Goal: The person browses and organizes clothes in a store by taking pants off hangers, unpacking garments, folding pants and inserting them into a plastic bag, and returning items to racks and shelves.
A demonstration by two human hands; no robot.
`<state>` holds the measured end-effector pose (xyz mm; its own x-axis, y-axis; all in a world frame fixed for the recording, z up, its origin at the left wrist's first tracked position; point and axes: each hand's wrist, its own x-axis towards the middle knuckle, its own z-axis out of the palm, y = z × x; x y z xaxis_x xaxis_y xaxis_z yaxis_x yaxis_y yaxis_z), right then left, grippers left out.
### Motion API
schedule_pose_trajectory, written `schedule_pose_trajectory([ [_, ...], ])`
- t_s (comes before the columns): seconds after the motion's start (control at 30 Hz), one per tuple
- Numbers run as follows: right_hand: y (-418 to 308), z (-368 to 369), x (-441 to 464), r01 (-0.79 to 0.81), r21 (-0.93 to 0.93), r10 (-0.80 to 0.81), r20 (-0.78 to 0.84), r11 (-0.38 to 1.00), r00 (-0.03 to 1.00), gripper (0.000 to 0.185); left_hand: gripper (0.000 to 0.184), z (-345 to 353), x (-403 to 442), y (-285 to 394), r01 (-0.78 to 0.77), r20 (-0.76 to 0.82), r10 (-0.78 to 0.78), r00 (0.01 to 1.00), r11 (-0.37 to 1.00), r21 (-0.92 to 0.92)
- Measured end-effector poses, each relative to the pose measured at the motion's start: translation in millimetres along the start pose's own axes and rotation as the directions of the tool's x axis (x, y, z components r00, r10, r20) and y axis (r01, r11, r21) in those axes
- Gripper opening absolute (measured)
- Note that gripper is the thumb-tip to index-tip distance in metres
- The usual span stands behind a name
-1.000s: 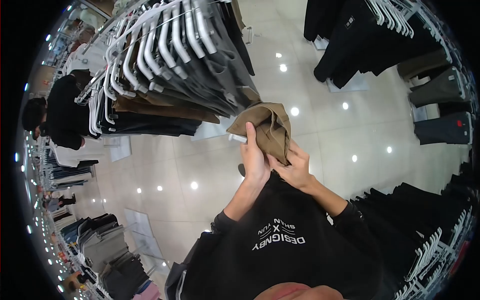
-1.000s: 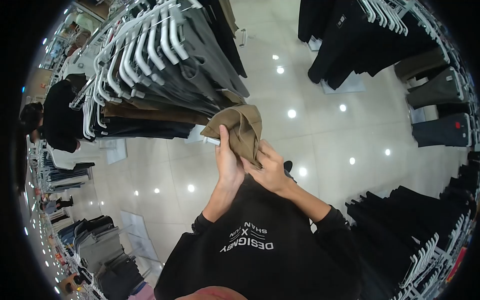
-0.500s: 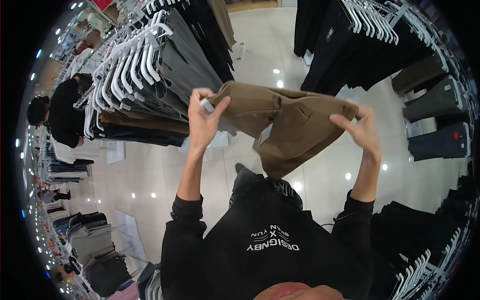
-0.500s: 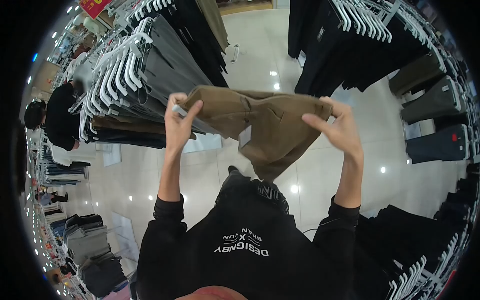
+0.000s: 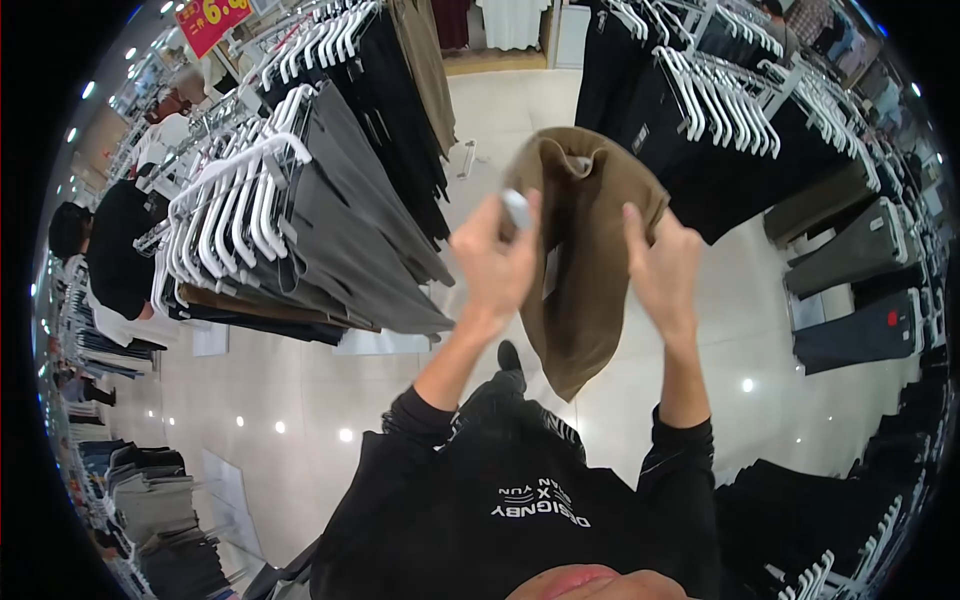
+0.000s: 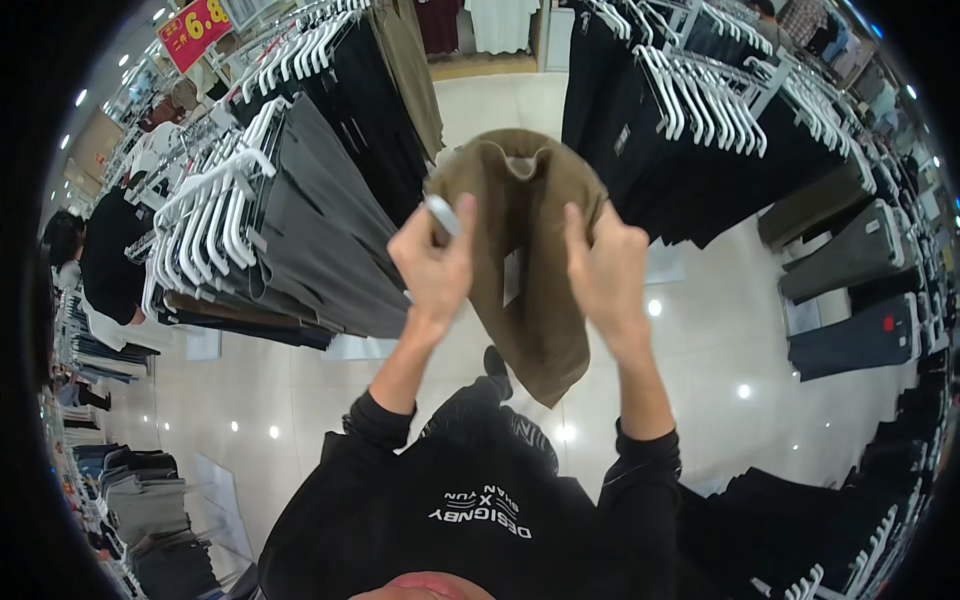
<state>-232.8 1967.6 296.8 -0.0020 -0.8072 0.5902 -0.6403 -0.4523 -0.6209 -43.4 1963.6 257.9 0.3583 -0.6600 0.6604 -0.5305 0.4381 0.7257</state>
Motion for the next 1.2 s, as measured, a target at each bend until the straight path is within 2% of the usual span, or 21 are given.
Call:
schedule_pose_trajectory([
  [0.1, -4, 27, 12, 0.000, 0.031, -0.002, 0.068, 1.000, 0.998, 0.021, 0.016, 31, -1, 13, -0.073, 0.089, 0.083, 0.992, 0.991, -0.110],
  [0.13, 1, 36, 15, 0.059, 0.057, -0.063, 0.066, 0.997, 0.996, 0.021, 0.026, 41, -2, 9, -0.077, 0.111, 0.096, 0.989, 0.983, -0.166],
  [0.23, 8, 42, 31, -0.110, 0.110, 0.093, 0.146, 0.988, 0.985, 0.018, 0.034, 52, 10, 0, -0.046, 0.100, 0.070, 0.993, 0.974, -0.222],
  [0.33, 39, 64, 37, -0.091, 0.330, 0.047, 0.139, 0.940, 0.989, 0.026, 0.045, 58, 20, -23, -0.233, 0.072, 0.235, 0.969, 0.972, -0.037],
  [0.47, 37, 107, 55, 0.011, 0.652, -0.078, 0.074, 0.758, 0.994, 0.038, 0.047, 53, 37, -31, -0.250, 0.019, 0.250, 0.968, 0.968, -0.007],
  [0.53, 33, 127, 68, 0.036, 0.594, -0.068, 0.032, 0.804, 0.997, 0.035, 0.044, 55, 44, -42, -0.266, -0.010, 0.266, 0.964, 0.963, 0.034],
  [0.6, 33, 135, 91, -0.193, 0.620, 0.097, 0.186, 0.760, 0.978, 0.028, 0.041, 52, 52, -47, -0.269, 0.033, 0.267, 0.963, 0.957, 0.108],
  [0.63, 39, 146, 101, -0.191, 0.625, 0.106, 0.172, 0.757, 0.979, 0.025, 0.040, 47, 61, -47, -0.271, 0.057, 0.266, 0.962, 0.952, 0.141],
  [0.73, 57, 167, 139, -0.141, 0.650, 0.016, 0.195, 0.747, 0.981, 0.027, 0.039, -8, 88, -44, -0.234, 0.228, 0.220, 0.948, 0.972, 0.035],
  [0.77, 64, 170, 150, -0.077, 0.657, -0.059, 0.183, 0.750, 0.981, 0.028, 0.034, -28, 96, -50, -0.225, 0.104, 0.213, 0.971, 0.968, 0.115],
  [0.8, 73, 172, 160, -0.065, 0.675, -0.092, 0.194, 0.735, 0.977, 0.029, 0.025, -65, 115, -48, -0.287, 0.027, 0.295, 0.955, 0.902, 0.323],
  [0.83, 80, 173, 168, -0.073, 0.700, -0.108, 0.211, 0.711, 0.972, 0.029, 0.017, -104, 130, -46, -0.222, 0.003, 0.262, 0.965, 0.814, 0.537],
  [0.87, 85, 173, 177, -0.084, 0.719, -0.119, 0.226, 0.690, 0.967, 0.030, 0.015, -129, 147, -49, -0.079, -0.146, 0.212, 0.966, 0.783, 0.616],
  [0.9, 91, 174, 184, -0.107, 0.728, -0.114, 0.246, 0.677, 0.962, 0.030, 0.016, -156, 167, -57, 0.021, -0.253, 0.246, 0.936, 0.678, 0.735],
  [0.93, 95, 176, 191, -0.115, 0.738, -0.119, 0.257, 0.665, 0.959, 0.030, 0.024, -185, 187, -69, 0.156, -0.272, 0.157, 0.949, 0.518, 0.841],
  [0.97, 99, 177, 197, -0.124, 0.746, -0.125, 0.269, 0.654, 0.955, 0.030, 0.032, -217, 201, -95, 0.177, -0.217, 0.071, 0.974, 0.366, 0.914],
  [1.0, 103, 179, 204, -0.131, 0.755, -0.132, 0.278, 0.642, 0.951, 0.030, 0.040, -244, 210, -128, 0.046, -0.085, 0.189, 0.978, 0.202, 0.978],
  [1.03, 106, 180, 211, -0.130, 0.760, -0.150, 0.288, 0.637, 0.946, 0.030, 0.039, -269, 219, -158, -0.054, 0.033, 0.185, 0.982, 0.107, 0.993],
  [1.07, 108, 180, 216, -0.127, 0.764, -0.169, 0.296, 0.632, 0.940, 0.029, 0.033, -276, 230, -160, -0.002, 0.002, -0.001, 1.000, 0.202, 0.979],
  [1.13, 115, 176, 225, -0.118, 0.765, -0.177, 0.292, 0.634, 0.940, 0.029, 0.029, -281, 245, -153, 0.037, -0.020, -0.125, 0.992, 0.140, 0.989],
  [1.2, 124, 173, 234, -0.098, 0.759, -0.163, 0.261, 0.643, 0.952, 0.028, 0.030, -284, 247, -146, -0.073, 0.068, 0.059, 0.996, 0.093, 0.993],
])
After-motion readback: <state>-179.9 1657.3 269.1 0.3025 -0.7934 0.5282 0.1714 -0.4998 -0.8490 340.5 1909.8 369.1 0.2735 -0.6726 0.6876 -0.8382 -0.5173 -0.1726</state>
